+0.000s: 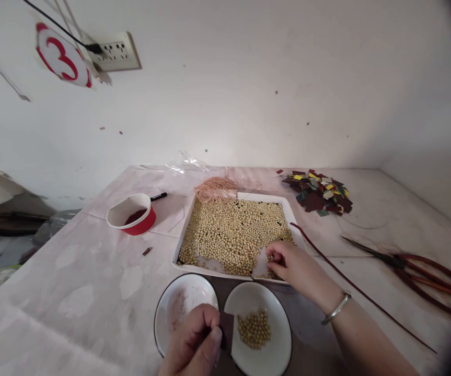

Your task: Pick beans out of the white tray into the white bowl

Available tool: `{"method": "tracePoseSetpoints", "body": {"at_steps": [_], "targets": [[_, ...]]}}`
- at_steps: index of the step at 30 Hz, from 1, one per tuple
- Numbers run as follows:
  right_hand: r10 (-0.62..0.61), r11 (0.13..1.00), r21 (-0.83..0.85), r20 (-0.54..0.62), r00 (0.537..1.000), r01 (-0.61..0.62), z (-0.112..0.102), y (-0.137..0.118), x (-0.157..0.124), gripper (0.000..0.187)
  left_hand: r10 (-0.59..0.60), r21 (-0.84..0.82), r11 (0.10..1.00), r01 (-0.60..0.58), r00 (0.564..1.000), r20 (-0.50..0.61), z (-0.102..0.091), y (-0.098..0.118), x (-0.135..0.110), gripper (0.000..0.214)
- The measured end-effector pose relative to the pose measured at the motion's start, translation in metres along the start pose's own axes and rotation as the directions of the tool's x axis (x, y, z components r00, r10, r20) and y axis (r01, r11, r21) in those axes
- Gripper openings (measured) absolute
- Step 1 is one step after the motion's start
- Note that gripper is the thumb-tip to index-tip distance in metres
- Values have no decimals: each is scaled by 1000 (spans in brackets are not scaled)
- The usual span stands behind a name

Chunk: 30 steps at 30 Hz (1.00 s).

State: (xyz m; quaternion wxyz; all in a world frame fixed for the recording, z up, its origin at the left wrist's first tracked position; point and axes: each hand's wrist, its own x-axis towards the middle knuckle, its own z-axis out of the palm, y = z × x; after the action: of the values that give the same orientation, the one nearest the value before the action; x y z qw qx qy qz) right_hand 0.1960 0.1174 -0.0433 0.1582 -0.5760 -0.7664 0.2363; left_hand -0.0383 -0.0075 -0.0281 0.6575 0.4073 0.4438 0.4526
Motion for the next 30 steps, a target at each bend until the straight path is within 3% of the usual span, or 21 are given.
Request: {"method": "tracePoseSetpoints", "body": {"at_steps": [20,30], "targets": [[-61,998,28,76,995,59,-8,1,-3,15,12,11,1000,-12,1000,14,0,-1,1,39],[-50,998,27,33,998,49,-8,-1,-2,13,6,42,999,-6,1000,0,-3,-4,0,38]]}}
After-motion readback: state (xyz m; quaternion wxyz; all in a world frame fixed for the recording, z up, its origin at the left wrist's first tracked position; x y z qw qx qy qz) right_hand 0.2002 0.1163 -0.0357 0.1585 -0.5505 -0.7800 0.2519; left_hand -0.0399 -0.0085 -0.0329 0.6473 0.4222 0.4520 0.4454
